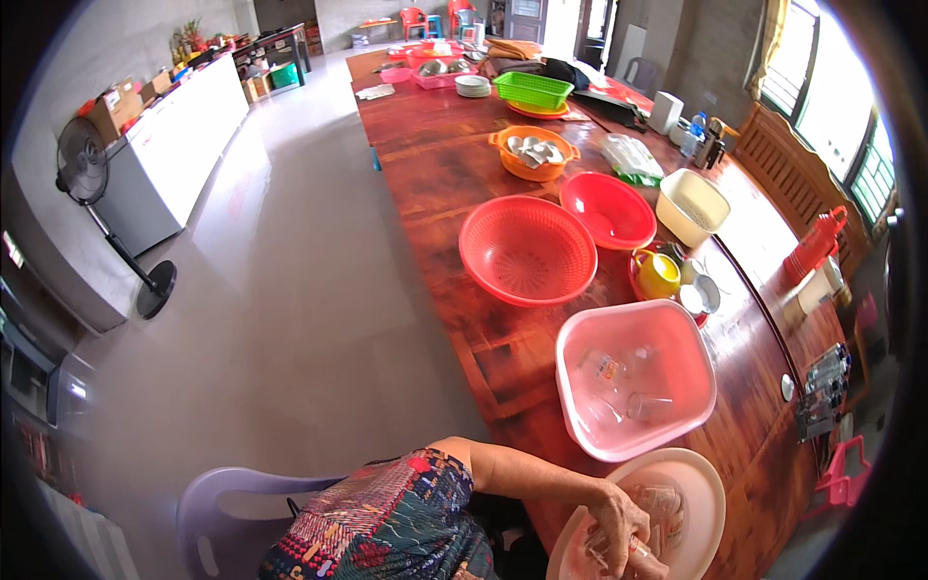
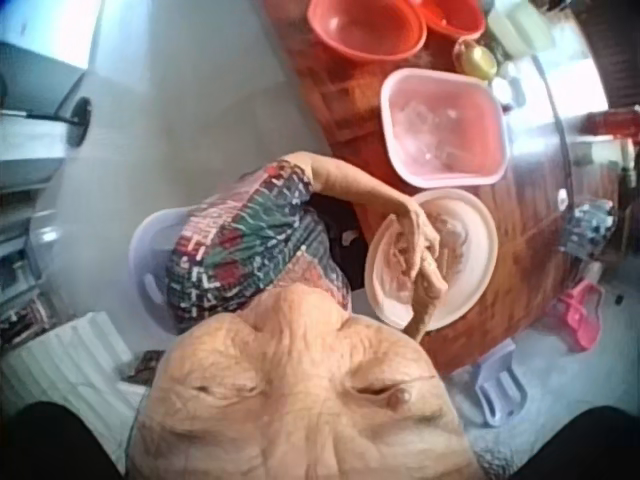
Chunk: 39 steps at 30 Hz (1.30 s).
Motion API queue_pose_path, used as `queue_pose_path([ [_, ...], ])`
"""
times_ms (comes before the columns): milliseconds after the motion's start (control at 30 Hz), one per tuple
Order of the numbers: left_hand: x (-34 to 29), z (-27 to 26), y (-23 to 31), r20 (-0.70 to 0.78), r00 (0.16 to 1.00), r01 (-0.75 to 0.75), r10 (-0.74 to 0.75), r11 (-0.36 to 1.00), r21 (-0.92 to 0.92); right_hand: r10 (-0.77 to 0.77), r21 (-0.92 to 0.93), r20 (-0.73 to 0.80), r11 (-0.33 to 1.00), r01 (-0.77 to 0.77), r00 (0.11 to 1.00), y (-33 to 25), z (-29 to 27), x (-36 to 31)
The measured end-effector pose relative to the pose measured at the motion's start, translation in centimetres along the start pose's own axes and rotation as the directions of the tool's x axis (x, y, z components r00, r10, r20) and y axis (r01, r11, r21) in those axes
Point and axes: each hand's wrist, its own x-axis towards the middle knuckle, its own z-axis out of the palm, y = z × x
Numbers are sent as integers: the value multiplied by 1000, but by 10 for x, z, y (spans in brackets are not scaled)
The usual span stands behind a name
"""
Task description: The person washes multiple clear drinking glasses one by one using a white cloth. They scrub the interior and exterior of each glass over a pink basin filled with water and then place the cleaned glass into a pink rectangular container. The process is repeated for several glasses throughout the video.
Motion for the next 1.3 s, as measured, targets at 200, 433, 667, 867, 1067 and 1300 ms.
queue_pose_path([
  [200,17,4,-22,-159,984,116,-83,971,211,143,72,-139,988,-134,980,1,3,2],
  [433,-20,11,10,-362,932,137,-16,940,311,273,238,-213,946,-221,938,4,2,3],
  [667,-23,14,4,-589,808,18,13,999,48,326,337,-146,904,-263,934,25,5,-30],
  [867,0,20,-8,-666,745,86,-32,995,49,-355,-411,230,808,421,906,-17,54,-17],
  [1067,5,22,-7,-552,826,44,-111,990,-133,-157,-393,510,832,392,846,32,81,-5],
  [1300,28,27,-30,-615,750,-177,-242,822,-541,77,-427,674,852,302,735,72,85,-7],
])
